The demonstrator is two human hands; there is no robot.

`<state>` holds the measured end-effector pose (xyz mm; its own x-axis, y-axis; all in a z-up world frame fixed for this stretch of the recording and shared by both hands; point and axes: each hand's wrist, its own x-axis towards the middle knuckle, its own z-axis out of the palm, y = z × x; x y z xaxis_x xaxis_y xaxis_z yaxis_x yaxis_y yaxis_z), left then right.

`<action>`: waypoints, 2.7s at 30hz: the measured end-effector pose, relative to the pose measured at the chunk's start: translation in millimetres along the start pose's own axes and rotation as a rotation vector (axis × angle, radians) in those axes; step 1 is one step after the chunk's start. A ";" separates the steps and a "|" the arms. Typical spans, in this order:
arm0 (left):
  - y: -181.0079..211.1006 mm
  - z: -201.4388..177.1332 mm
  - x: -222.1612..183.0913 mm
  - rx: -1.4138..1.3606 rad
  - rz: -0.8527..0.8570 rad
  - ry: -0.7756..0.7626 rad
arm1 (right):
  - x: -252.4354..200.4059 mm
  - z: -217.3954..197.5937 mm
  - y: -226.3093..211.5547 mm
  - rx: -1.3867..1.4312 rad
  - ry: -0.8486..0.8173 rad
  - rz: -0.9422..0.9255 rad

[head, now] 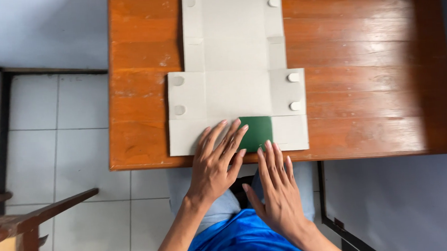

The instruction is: Assembling a cardboard box by folding flaps and tucking tabs into slots.

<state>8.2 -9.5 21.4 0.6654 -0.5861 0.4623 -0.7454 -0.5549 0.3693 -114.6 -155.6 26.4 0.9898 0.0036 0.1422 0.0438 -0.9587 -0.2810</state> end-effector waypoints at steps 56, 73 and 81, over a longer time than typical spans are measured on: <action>1.7 -17.7 -68.6 0.110 -0.028 -0.120 | 110.5 -0.2 -15.8 0.261 -0.097 -0.332; -30.0 -64.7 12.4 -0.262 -0.172 0.071 | 45.8 -62.9 8.6 0.413 0.403 -0.265; -97.1 -34.6 97.7 -0.355 -0.093 -0.025 | 75.7 -26.6 134.8 0.253 0.307 0.214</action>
<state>144.3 7.5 58.6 0.7287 -0.5593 0.3953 -0.6460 -0.3697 0.6678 -37.3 -292.1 24.6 0.8960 -0.3083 0.3196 -0.0880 -0.8287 -0.5528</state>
